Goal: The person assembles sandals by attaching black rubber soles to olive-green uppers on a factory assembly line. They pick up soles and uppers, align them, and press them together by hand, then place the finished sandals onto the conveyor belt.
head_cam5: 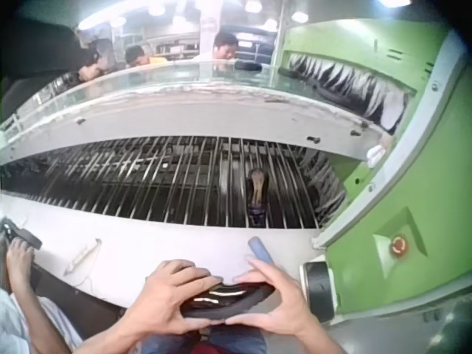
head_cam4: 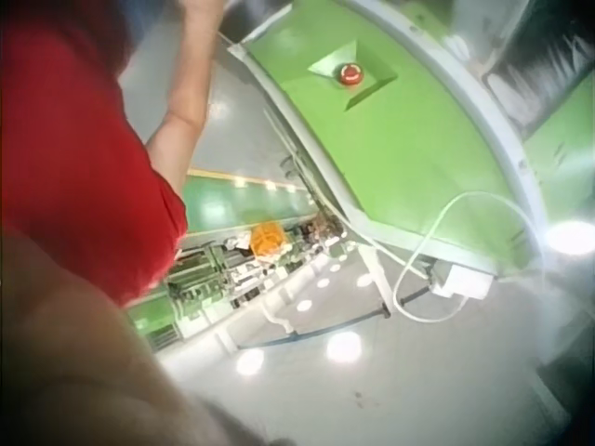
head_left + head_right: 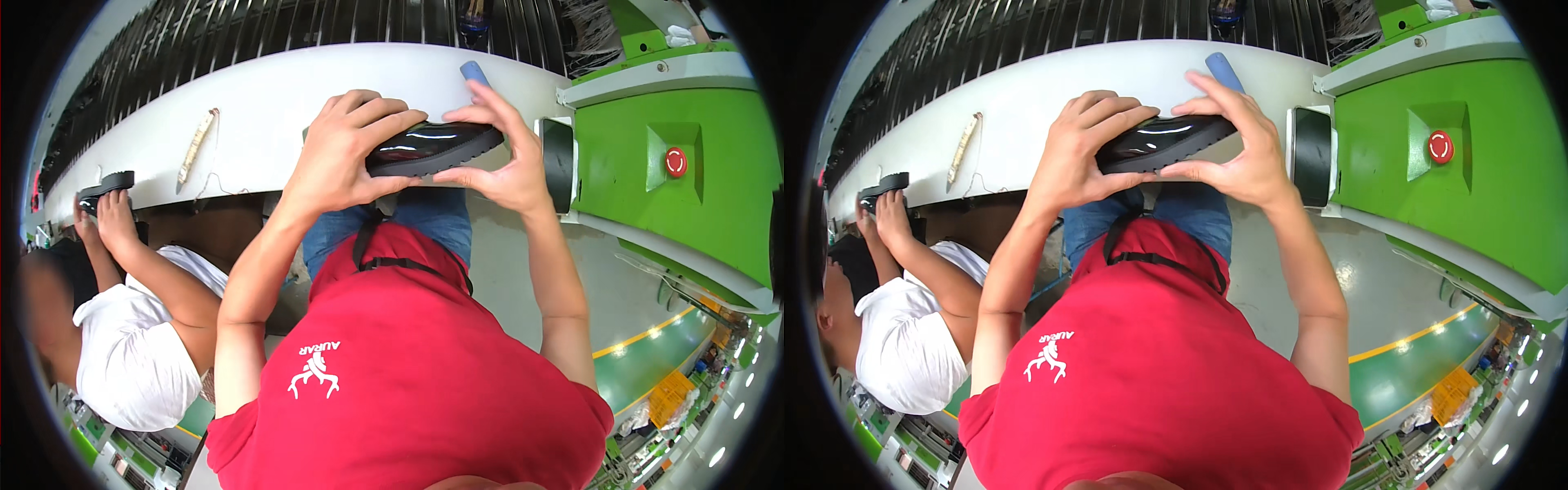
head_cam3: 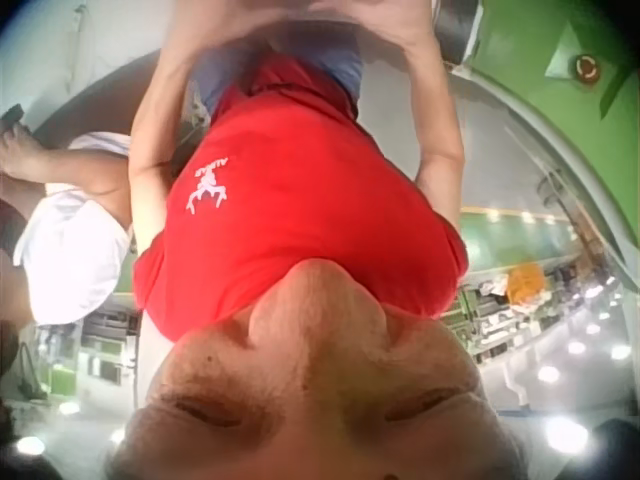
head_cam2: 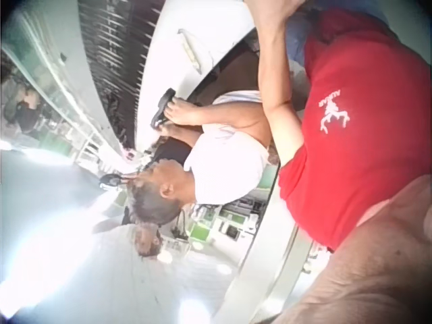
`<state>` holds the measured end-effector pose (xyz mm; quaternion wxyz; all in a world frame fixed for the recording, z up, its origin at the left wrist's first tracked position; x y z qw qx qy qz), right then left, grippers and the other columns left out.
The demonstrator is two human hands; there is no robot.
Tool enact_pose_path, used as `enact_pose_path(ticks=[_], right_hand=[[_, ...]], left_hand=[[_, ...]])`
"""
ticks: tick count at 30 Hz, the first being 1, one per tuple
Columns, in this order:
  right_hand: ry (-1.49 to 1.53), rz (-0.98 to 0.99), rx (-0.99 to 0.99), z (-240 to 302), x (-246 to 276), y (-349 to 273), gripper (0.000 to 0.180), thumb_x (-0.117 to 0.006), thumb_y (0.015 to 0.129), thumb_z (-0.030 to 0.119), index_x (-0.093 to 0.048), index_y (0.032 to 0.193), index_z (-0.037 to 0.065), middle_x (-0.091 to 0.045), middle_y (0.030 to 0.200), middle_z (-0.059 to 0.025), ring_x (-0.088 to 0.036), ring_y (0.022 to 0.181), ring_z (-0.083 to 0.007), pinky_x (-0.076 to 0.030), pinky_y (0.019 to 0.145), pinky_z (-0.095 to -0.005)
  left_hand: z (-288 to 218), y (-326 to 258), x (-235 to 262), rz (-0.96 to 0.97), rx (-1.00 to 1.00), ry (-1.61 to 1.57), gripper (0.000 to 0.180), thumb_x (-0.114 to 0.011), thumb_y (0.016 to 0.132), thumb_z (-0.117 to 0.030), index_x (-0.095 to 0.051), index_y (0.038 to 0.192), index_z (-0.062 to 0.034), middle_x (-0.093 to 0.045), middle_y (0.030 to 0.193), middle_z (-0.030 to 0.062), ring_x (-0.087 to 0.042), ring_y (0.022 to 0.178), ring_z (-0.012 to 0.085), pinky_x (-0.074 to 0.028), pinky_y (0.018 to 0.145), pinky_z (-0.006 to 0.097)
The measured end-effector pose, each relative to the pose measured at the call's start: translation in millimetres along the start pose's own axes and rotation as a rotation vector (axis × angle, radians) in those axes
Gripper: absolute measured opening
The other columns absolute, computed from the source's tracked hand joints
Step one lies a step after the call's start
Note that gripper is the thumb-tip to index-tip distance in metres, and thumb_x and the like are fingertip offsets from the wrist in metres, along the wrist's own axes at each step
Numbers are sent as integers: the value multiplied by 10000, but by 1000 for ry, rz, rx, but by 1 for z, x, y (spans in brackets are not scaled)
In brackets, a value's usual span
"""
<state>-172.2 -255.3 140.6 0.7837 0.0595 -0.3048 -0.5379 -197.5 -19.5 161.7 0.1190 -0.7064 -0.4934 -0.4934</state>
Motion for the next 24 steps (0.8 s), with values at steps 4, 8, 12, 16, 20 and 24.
enact_pose_path(ticks=[4,8,12,16,20,24], right_hand=[[733,-151,-126,6,-41,6,1596,-1128,622,293,-54,1787,107,-302,1720,-264,-444,1564,-406,-457,1236,-530],[653,33,-147,18,-82,8,1388,-1074,684,253,-224,1774,124,-398,1674,-237,-421,1572,-399,-411,1268,-510],[-194,-75,127,23,-44,36,1158,-1010,635,162,-493,1669,94,-513,1567,-181,-525,1415,-408,-460,1199,-487],[-341,22,125,-9,-50,34,1176,-1026,634,204,-491,1681,228,-481,1554,-163,-500,1384,-426,-497,1154,-525],[-334,16,108,-16,-47,33,1186,-1042,650,277,-477,1691,216,-485,1548,-160,-517,1377,-420,-503,1158,-511],[-328,-16,117,-19,-43,36,1212,-1051,647,354,-469,1696,184,-492,1547,-168,-538,1361,-415,-505,1154,-516]], left_hand=[[14,-20,16,-364,199,-610,776,-1020,760,-304,-692,1393,1,-733,1349,157,-692,1266,281,-542,1096,428],[34,-30,16,-647,209,-1113,1045,-1038,777,-183,-426,1607,-16,-692,1416,196,-681,1304,291,-564,1136,438],[70,-48,35,-651,210,-795,1303,-1075,640,-36,-292,1681,-87,-602,1531,229,-657,1359,322,-551,1197,477],[79,-50,18,-439,248,-136,706,-1045,665,-188,-762,1297,-52,-646,1483,152,-629,1390,323,-533,1153,453],[75,-38,13,-393,221,-16,730,-1063,661,-270,-758,1284,-46,-680,1359,146,-662,1300,313,-546,1108,431],[79,-31,14,-409,212,12,734,-1073,652,-328,-755,1248,-40,-691,1278,134,-683,1221,307,-556,1071,423]])
Point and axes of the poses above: each hand's wrist, its own y-axis towards the middle knuckle, its own x-axis out of the back of the hand, z = x × y, the point moved 5 cm from there along y, towards the middle knuckle
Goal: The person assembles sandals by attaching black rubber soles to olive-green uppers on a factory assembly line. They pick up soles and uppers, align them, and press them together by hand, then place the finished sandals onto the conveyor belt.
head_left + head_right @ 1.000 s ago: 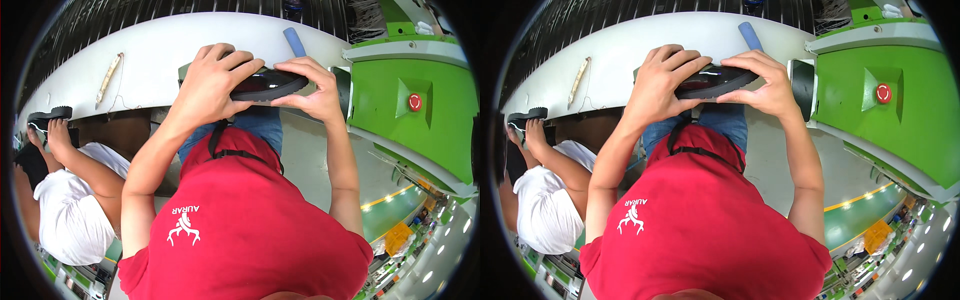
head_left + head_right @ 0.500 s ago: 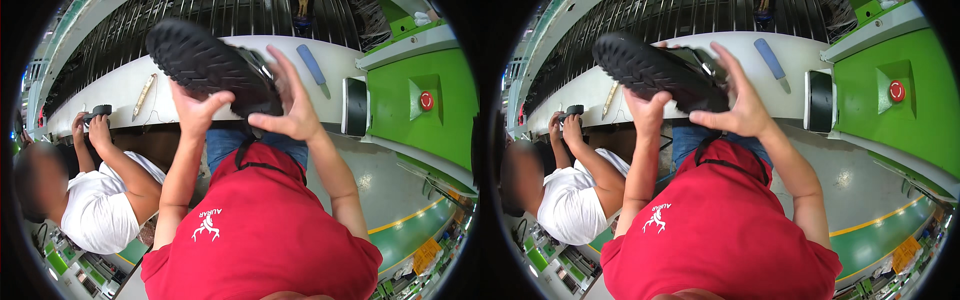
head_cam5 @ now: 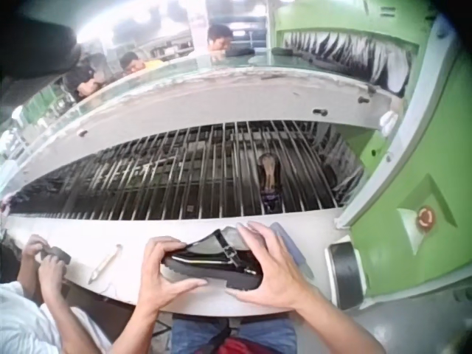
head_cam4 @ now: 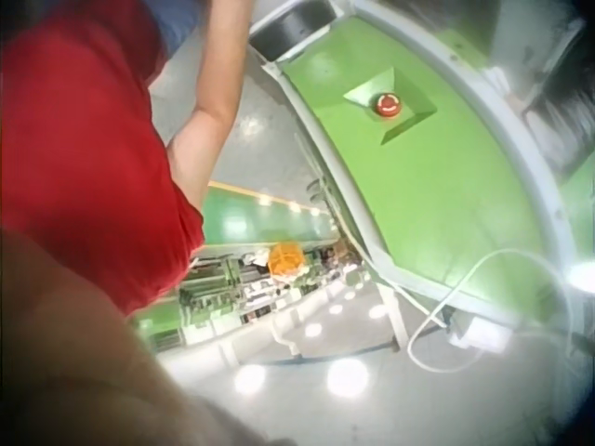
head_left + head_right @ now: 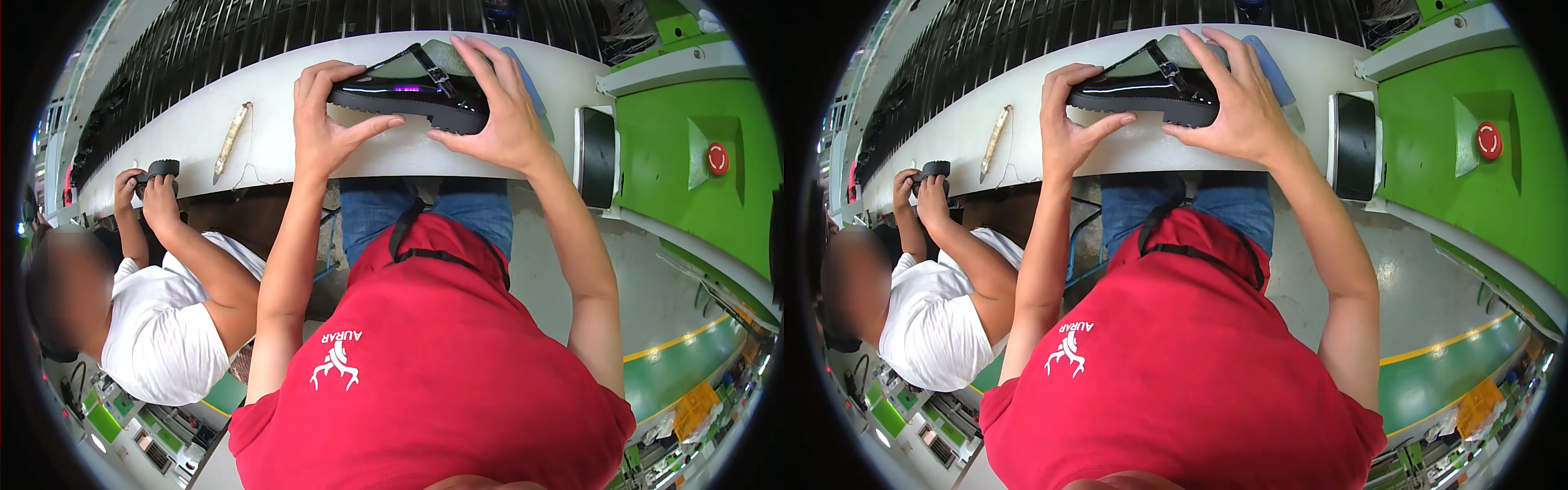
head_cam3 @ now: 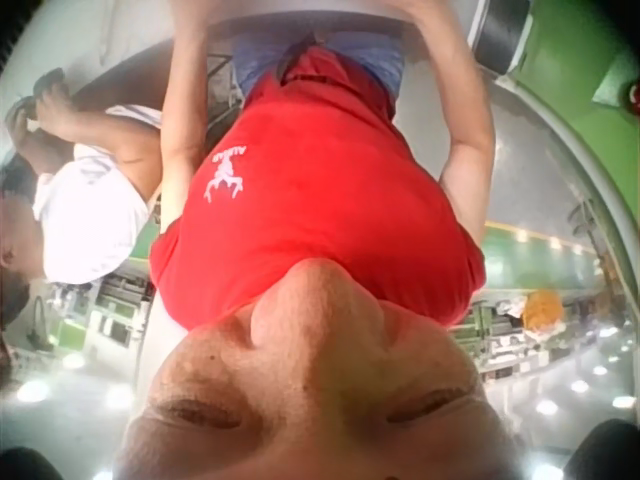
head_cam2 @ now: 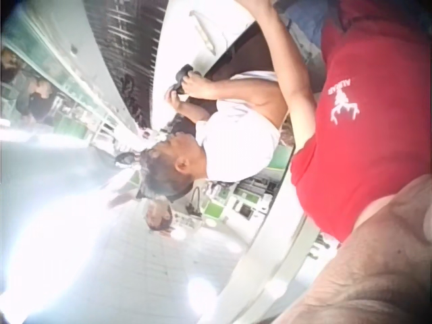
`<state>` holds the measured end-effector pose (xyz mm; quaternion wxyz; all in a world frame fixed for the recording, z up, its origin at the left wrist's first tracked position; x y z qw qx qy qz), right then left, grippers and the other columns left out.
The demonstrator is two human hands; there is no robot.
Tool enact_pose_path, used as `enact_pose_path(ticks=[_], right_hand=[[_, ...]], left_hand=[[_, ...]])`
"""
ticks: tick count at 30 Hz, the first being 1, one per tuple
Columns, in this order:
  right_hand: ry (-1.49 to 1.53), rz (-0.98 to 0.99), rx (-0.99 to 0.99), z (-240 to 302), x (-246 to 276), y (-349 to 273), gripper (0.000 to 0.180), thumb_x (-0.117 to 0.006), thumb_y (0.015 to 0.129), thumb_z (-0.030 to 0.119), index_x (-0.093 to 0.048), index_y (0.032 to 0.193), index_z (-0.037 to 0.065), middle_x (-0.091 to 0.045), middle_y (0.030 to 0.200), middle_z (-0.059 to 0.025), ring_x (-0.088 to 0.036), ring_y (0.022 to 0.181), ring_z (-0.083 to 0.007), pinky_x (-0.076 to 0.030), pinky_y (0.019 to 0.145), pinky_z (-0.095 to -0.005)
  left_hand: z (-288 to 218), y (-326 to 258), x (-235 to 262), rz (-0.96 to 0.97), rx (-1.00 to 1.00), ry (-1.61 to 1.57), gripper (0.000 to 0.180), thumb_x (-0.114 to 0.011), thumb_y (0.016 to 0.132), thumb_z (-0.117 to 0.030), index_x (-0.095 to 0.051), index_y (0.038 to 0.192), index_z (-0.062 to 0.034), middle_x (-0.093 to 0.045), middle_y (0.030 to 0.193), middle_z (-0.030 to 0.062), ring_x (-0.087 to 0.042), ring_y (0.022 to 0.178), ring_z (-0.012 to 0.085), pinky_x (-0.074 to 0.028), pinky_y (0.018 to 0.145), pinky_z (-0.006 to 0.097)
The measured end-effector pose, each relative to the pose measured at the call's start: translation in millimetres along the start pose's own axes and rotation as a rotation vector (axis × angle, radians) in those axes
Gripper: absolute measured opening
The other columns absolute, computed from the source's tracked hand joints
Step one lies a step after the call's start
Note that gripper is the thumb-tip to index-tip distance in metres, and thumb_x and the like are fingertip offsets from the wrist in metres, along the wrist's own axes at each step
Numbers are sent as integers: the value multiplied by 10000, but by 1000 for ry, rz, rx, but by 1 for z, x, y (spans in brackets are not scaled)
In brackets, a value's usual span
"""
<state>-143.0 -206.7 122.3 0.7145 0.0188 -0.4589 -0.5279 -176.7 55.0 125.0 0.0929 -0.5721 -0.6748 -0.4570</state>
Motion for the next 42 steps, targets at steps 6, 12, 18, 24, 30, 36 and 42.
enact_pose_path(ticks=[6,12,18,24,30,36,42], right_hand=[[37,-6,-3,-3,1,-2,1152,-1052,640,473,-557,1618,118,-545,1497,-181,-577,1327,-413,-514,1130,-517],[-15,-43,21,5,0,-5,1020,-1052,639,476,-650,1498,99,-551,1490,-185,-582,1331,-427,-515,1115,-520],[-93,8,111,39,17,15,994,-1052,617,374,-670,1487,82,-547,1503,-216,-569,1332,-469,-510,1120,-556],[-351,-45,489,127,97,79,962,-1049,596,378,-719,1439,52,-584,1496,-241,-586,1339,-450,-512,1120,-564],[-652,-836,711,189,153,220,857,-1067,678,456,-759,1387,86,-575,1470,-219,-519,1386,-401,-446,1155,-550],[-1068,-810,745,169,109,392,786,-949,757,672,-813,1338,159,-555,1460,-224,-508,1388,-413,-408,1149,-587],[-601,-71,252,74,20,470,588,-802,979,444,-731,1485,151,-486,1703,-211,-607,1461,-387,-512,1191,-475]], left_hand=[[4,-4,-1,-7,15,-44,733,-1074,646,-346,-751,1222,-28,-703,1244,143,-687,1206,309,-557,1052,419],[3,-8,4,-65,-6,-78,694,-1073,627,-333,-761,1166,-27,-716,1223,151,-672,1234,342,-536,1080,447],[10,-26,10,-157,52,-207,731,-1068,609,-360,-759,1183,-30,-706,1290,166,-626,1345,378,-502,1142,486],[3,-38,50,-478,14,-432,970,-994,753,-395,-567,1551,-45,-495,1616,220,-514,1473,420,-451,1216,521],[33,-61,37,-280,161,40,403,-885,873,-180,-726,1212,-32,-705,1309,173,-634,1294,406,-513,1103,501],[37,-59,26,-233,172,-74,269,-892,865,-185,-750,1038,-35,-749,1116,150,-695,1133,382,-549,1021,493],[41,-61,24,-253,191,-87,257,-891,878,-195,-764,1036,-37,-760,1083,155,-710,1100,382,-577,980,462]])
Point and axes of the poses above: each hand's wrist, its own y-axis towards the middle knuckle, its own x-axis out of the back of the hand, z = x × y, the point moved 5 cm from there along y, towards the middle knuckle
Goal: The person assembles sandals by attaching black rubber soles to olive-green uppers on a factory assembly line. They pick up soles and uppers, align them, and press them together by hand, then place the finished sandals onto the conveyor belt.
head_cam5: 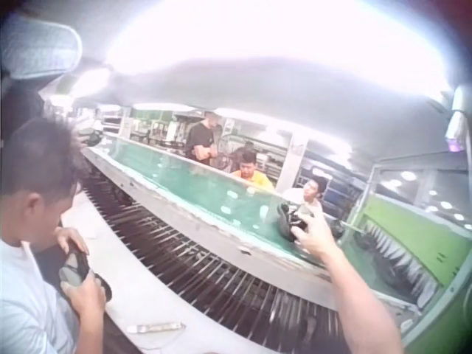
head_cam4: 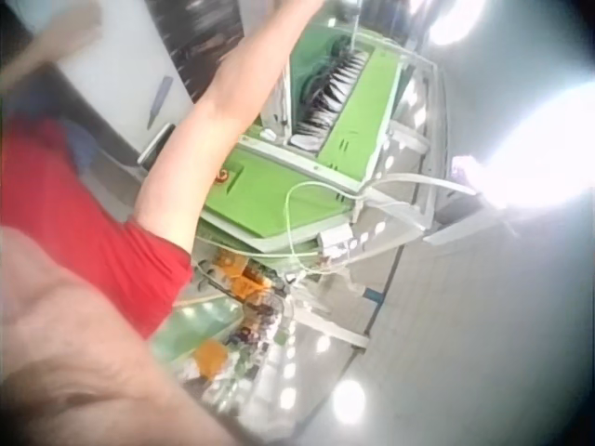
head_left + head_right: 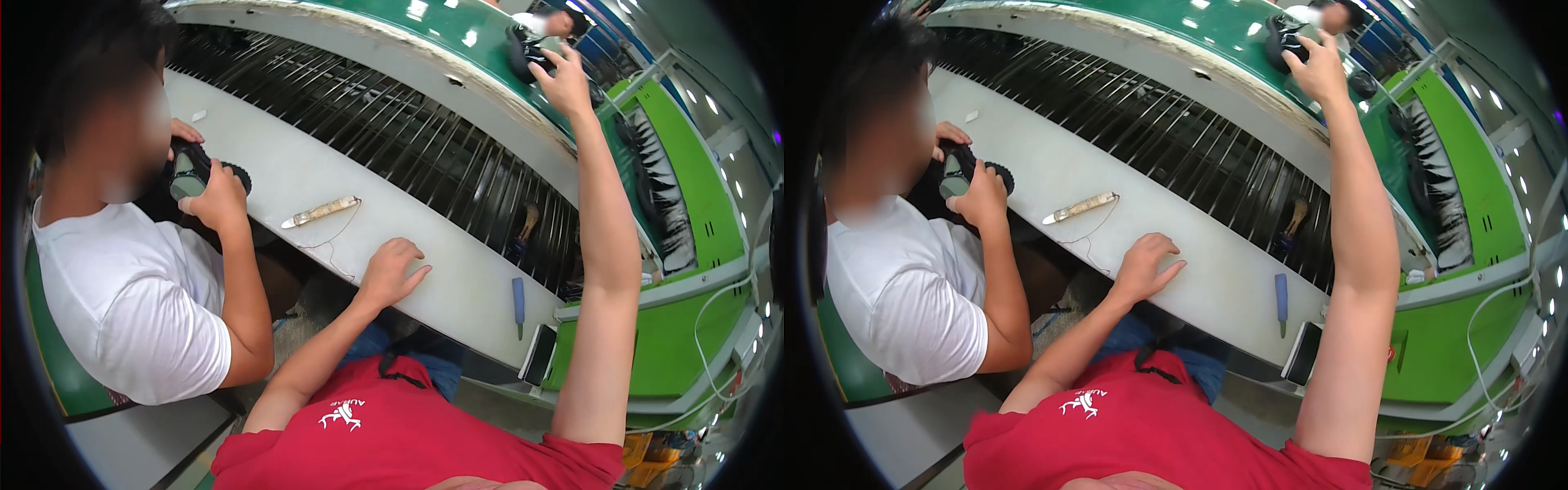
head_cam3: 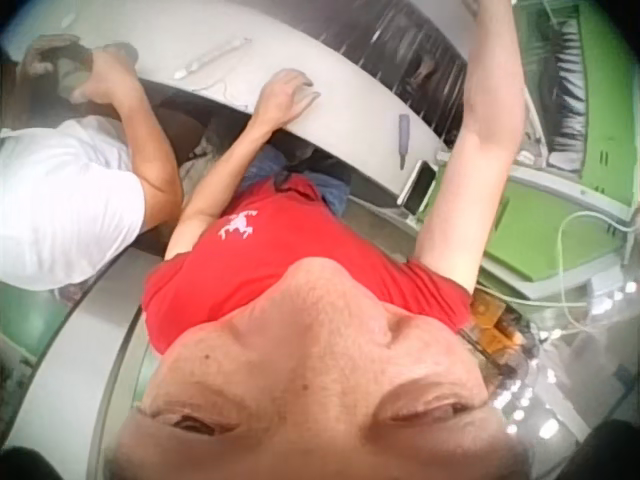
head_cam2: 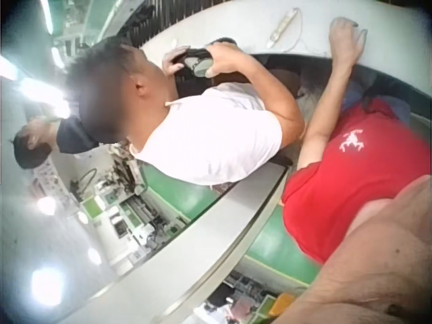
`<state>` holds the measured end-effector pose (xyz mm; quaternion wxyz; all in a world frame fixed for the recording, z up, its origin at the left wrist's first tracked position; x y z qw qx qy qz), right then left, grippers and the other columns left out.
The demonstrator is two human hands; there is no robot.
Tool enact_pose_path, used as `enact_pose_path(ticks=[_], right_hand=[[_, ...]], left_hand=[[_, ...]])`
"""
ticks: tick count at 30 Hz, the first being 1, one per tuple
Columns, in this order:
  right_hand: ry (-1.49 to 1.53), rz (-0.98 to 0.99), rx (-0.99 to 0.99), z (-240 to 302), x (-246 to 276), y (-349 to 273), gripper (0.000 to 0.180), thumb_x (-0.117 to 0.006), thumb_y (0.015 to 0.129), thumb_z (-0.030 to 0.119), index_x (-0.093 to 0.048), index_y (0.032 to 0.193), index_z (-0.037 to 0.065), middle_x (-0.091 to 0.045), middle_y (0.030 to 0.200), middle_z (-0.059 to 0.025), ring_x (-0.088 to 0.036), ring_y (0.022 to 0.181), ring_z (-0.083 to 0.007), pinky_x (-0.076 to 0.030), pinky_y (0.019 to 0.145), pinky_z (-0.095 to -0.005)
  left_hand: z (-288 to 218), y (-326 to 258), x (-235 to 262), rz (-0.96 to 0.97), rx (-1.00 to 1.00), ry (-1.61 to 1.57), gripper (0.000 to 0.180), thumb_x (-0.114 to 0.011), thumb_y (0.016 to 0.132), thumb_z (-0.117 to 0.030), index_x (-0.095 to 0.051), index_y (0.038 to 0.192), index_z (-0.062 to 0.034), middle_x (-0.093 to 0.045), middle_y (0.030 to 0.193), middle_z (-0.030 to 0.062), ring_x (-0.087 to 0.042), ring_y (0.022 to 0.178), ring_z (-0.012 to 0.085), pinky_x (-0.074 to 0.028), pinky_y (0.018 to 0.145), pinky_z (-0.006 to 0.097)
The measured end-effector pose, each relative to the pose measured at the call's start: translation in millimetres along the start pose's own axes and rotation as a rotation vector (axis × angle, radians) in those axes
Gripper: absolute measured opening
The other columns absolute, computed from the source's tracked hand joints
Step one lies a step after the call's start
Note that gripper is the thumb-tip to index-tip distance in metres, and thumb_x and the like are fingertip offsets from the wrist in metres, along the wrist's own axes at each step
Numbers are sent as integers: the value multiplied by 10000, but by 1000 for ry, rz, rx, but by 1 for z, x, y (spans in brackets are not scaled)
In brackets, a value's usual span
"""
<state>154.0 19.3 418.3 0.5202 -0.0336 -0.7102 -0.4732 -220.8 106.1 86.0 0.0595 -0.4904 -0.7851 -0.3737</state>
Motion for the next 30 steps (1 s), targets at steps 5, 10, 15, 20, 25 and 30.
enact_pose_path(ticks=[5,10,15,20,25,30], right_hand=[[271,196,160,8,18,-34,739,-752,1029,537,-571,1640,163,-476,1744,-167,-496,1577,-344,-433,1266,-448],[240,576,-141,-37,117,-24,832,-568,1083,712,-483,1708,169,-441,1776,-110,-415,1630,-295,-335,1339,-471],[20,17,60,18,263,5,809,-377,1171,657,-450,1693,44,-570,1638,-234,-487,1566,-305,-365,1304,-441],[20,603,34,34,247,-39,804,-336,1166,692,-503,1682,97,-415,1789,-126,-343,1662,-285,-232,1369,-399],[82,582,51,53,302,-50,813,-355,1147,712,-516,1674,114,-435,1766,-152,-361,1647,-300,-262,1352,-406],[9,590,27,50,322,-58,810,-407,1127,715,-542,1651,113,-475,1726,-176,-411,1612,-315,-304,1325,-415]], left_hand=[[10,4,1,-85,210,-310,508,-765,1025,-322,-630,1427,-44,-662,1425,218,-637,1354,375,-549,1097,483],[-29,32,-26,-300,424,-1336,941,-377,1146,-701,-36,1791,-106,-174,1804,295,-376,1616,465,-457,1222,649],[-86,72,-44,-171,449,-1534,1076,-305,1097,-813,79,1776,-71,-116,1794,330,-376,1594,522,-504,1175,734],[-112,68,-85,-85,497,-1579,1082,-303,1096,-815,79,1777,-67,-106,1797,333,-354,1608,520,-480,1190,735],[-116,82,-100,-128,483,-1584,1127,-297,1080,-843,94,1773,-45,-78,1807,334,-298,1633,529,-441,1211,738],[-102,85,-125,-135,552,-1494,1193,-318,1063,-865,98,1758,10,-70,1806,343,-287,1635,536,-447,1211,723]])
Point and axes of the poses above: each hand's wrist, its own y-axis towards the middle knuckle, its own x-axis out of the back of the hand, z = x × y, the point moved 5 cm from there along y, towards the middle knuckle
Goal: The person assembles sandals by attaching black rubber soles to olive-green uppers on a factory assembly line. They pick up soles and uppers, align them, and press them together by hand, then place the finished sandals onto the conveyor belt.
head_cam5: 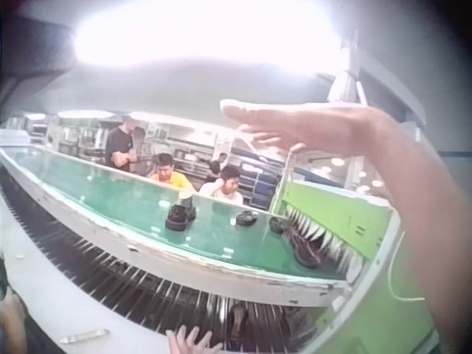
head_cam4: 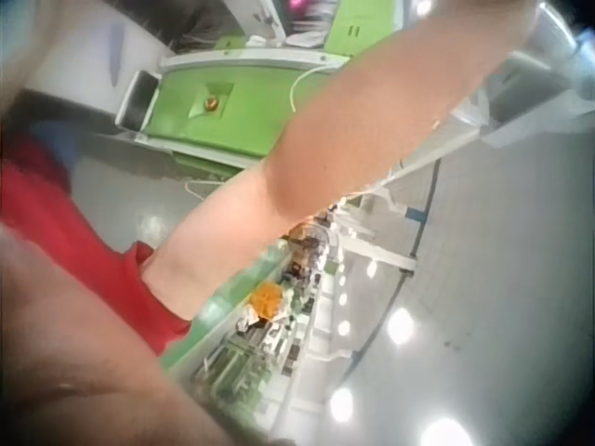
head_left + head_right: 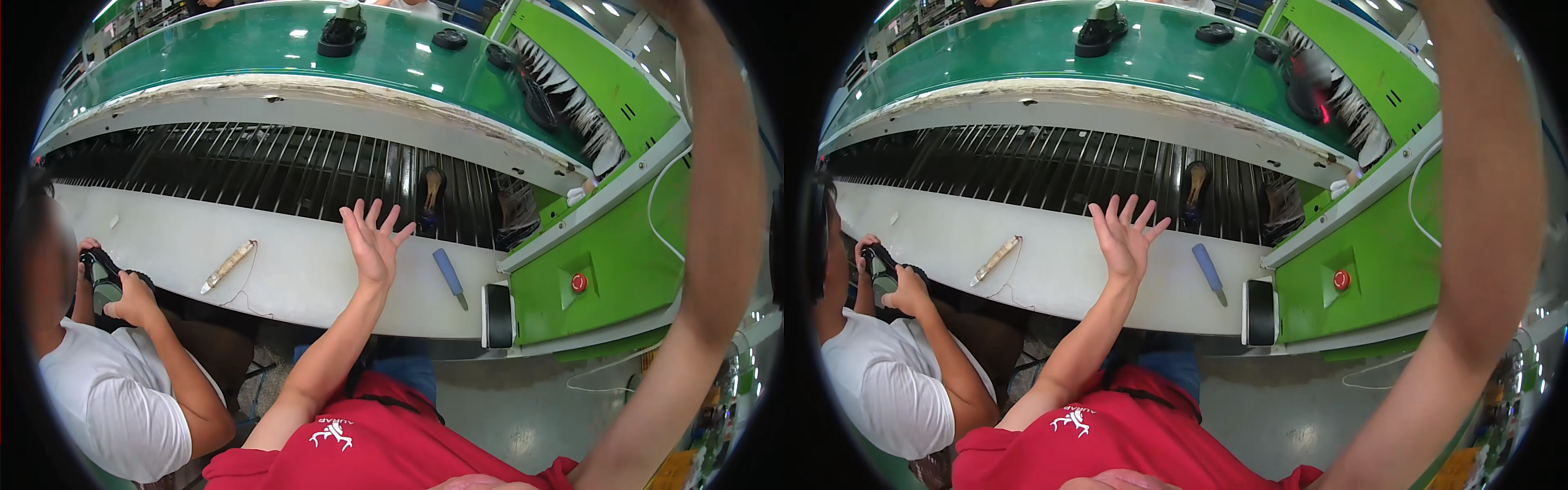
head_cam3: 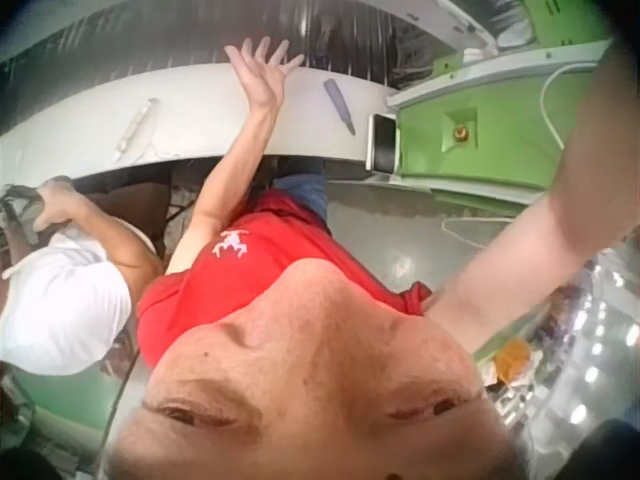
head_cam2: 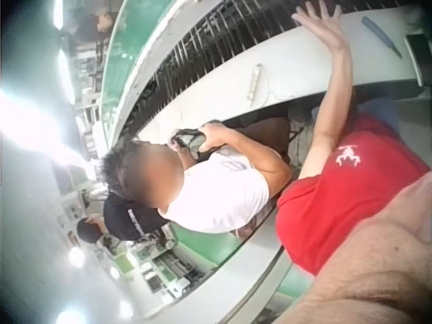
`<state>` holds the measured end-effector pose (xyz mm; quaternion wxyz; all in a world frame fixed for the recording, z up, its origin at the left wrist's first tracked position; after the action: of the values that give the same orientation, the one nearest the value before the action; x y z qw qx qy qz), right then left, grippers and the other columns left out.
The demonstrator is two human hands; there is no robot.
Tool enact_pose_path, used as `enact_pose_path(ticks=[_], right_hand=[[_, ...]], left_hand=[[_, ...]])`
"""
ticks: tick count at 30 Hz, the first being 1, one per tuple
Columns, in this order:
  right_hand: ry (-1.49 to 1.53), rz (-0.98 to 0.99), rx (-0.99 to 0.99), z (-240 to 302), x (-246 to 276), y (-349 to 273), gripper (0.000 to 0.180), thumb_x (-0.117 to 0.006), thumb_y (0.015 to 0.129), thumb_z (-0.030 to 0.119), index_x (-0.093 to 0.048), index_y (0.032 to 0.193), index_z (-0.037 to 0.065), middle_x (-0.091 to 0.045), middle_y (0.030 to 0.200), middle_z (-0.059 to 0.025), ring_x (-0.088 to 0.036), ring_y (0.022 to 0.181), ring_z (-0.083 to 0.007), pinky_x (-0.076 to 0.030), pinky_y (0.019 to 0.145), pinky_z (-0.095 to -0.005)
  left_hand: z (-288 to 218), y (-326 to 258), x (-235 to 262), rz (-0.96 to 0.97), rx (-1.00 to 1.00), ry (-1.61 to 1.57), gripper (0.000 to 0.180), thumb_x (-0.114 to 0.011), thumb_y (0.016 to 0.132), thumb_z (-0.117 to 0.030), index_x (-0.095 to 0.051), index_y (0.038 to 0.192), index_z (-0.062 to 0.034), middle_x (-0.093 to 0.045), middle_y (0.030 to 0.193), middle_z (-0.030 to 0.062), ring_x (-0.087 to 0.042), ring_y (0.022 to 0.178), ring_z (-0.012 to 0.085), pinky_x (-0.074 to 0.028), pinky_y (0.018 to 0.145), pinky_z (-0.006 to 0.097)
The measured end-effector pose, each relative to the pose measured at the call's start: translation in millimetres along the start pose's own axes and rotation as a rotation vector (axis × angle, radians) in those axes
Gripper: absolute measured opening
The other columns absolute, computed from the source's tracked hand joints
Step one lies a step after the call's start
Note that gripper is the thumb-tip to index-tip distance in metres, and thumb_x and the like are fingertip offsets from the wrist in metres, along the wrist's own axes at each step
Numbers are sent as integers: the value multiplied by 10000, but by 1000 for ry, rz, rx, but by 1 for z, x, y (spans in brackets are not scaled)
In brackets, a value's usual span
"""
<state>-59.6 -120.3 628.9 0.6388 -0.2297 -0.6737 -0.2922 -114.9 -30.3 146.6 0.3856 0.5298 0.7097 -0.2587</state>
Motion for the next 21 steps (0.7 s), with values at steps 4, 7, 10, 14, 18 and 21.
enact_pose_path(ticks=[4,7,10,14,18,21], right_hand=[[-10,43,-9,-4,-9,2,807,-448,1111,717,-563,1633,112,-507,1695,-195,-451,1585,-328,-339,1304,-422],[-2,67,-45,-10,-21,2,806,-479,1099,719,-578,1619,112,-531,1671,-209,-481,1564,-337,-365,1288,-428],[22,66,-112,-24,-32,12,804,-509,1087,721,-594,1605,112,-555,1648,-223,-512,1543,-346,-390,1272,-433],[72,-275,-140,-68,-95,78,803,-550,1070,723,-615,1586,111,-587,1616,-242,-552,1515,-359,-425,1251,-440],[-112,-328,-302,-145,-262,69,908,-499,1050,798,-609,1601,85,-487,1718,-225,-472,1584,-366,-354,1319,-460],[223,-181,-356,-143,-271,83,944,-486,992,868,-639,1594,158,-482,1718,-202,-455,1591,-376,-384,1295,-511]], left_hand=[[-1,-1,-4,17,7,30,1187,-327,1067,-858,72,1758,21,-86,1804,339,-300,1631,532,-453,1206,722],[7,-6,2,2,36,43,1176,-334,1073,-848,53,1758,26,-99,1803,334,-308,1629,525,-455,1207,717],[21,-6,10,18,56,68,1165,-336,1078,-841,42,1759,25,-103,1803,331,-315,1631,513,-457,1209,708],[34,1,61,-32,37,326,1059,-377,1114,-770,-64,1774,-3,-187,1808,290,-301,1661,446,-439,1252,624],[65,-17,61,14,17,449,825,-414,1180,-605,-325,1680,45,-381,1700,280,-441,1584,413,-500,1219,550],[66,-17,68,21,20,541,582,-520,1196,-409,-508,1529,68,-565,1522,243,-589,1450,346,-578,1133,466]])
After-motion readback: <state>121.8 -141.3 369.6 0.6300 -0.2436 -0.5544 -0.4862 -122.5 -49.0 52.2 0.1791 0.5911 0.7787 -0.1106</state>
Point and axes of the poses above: each hand's wrist, its own y-axis towards the middle knuckle, its own x-axis out of the back of the hand, z = x × y, the point moved 5 cm from there along y, towards the middle knuckle
